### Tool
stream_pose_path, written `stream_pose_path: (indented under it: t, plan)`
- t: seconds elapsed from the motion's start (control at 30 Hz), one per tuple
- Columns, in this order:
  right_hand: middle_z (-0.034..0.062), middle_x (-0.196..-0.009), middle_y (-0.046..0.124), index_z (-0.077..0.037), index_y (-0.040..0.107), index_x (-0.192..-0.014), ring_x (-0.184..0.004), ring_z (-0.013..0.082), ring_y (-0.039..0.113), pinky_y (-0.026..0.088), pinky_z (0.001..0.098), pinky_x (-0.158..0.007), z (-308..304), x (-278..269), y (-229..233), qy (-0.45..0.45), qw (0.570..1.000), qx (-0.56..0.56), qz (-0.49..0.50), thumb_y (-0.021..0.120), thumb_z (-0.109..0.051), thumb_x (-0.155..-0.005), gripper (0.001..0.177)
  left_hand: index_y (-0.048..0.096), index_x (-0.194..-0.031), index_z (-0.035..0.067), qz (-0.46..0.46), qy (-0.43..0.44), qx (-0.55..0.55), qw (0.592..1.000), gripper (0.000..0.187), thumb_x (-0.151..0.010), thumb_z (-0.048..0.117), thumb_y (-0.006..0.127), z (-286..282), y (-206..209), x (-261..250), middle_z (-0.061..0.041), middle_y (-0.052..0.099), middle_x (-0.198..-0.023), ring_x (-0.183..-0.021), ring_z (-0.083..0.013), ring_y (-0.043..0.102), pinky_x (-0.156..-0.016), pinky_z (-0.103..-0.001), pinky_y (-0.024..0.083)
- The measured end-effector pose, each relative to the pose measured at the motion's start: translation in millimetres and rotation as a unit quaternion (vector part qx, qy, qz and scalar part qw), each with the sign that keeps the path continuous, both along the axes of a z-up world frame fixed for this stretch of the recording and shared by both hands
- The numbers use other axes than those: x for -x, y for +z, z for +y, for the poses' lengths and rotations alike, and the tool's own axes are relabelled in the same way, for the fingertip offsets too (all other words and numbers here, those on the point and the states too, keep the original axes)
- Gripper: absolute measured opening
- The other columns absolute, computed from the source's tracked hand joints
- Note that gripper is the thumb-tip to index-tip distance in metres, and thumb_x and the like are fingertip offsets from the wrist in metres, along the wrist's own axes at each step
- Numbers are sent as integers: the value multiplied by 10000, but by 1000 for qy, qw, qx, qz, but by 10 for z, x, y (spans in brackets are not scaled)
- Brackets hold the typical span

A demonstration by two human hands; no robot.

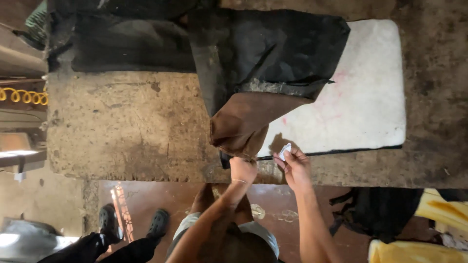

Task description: The person uses a white cloth to wipe and clean the edges and surfaces of a brown and black fabric item placed on a workbench. The person repeatedly folds and unfolds the fabric while wiping different sections with the cloth.

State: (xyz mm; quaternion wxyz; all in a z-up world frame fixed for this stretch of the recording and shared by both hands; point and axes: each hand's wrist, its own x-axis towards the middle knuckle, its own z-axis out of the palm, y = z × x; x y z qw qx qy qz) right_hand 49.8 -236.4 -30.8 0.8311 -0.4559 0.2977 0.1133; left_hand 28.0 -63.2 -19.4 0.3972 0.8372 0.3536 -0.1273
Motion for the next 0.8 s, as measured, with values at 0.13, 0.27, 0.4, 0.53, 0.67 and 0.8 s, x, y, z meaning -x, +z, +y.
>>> stream_pose_path:
  t: [0.13, 0.27, 0.4, 0.53, 0.67, 0.8]
  plan:
    - [159, -911, 717, -61, 675, -914, -924, 444, 750, 626, 604, -893, 308, 23, -114, -39, 994, -104, 11, 721, 18, -917, 92, 783, -833, 58, -12, -54, 55, 997, 203, -786, 254, 754, 278, 3, -81, -153, 770, -884, -970, -369, 726, -800, -569, 605]
    - [100, -803, 624, -3, 673, -910, -821, 280, 732, 649, 500, -877, 500, 134, -903, 10, 999, -32, -37, 684, 81, -937, 88, 767, -938, 22, 13, -75, 87, 993, 297, -792, 278, 805, 361, 13, -79, -169, 770, -987, -1025, -380, 716, -874, -539, 607]
    - [6, -790, 621, -61, 676, -876, -802, 128, 661, 615, 313, -759, 368, 39, -582, 143, 977, 117, -108, 725, 51, -922, 131, 776, -1042, 43, 51, -69, 83, 993, 336, -824, 298, 789, 445, 103, -78, -155, 775, -1048, -1046, -345, 724, -893, -502, 611]
    - [26, -720, 607, -40, 723, -849, -742, 83, 591, 556, 277, -678, 370, -53, -261, 200, 940, 192, -198, 832, 57, -823, 148, 774, -1021, 28, 70, -55, 81, 993, 301, -826, 257, 774, 448, 317, -87, -171, 774, -1028, -1045, -360, 722, -872, -528, 600]
    - [39, -714, 560, -19, 742, -850, -737, 97, 569, 557, 294, -695, 406, -39, -193, 214, 922, 224, -231, 887, 50, -752, 189, 787, -1003, 69, 107, -78, 71, 989, 293, -842, 312, 759, 458, 347, -103, -129, 782, -1056, -1081, -323, 717, -906, -509, 591]
    - [69, -706, 606, -22, 738, -818, -713, 119, 611, 546, 287, -664, 412, -12, -124, 222, 910, 258, -235, 856, 77, -749, 169, 802, -934, 62, 101, -93, 56, 989, 263, -842, 303, 755, 481, 236, -124, -133, 792, -942, -1015, -344, 739, -879, -510, 583]
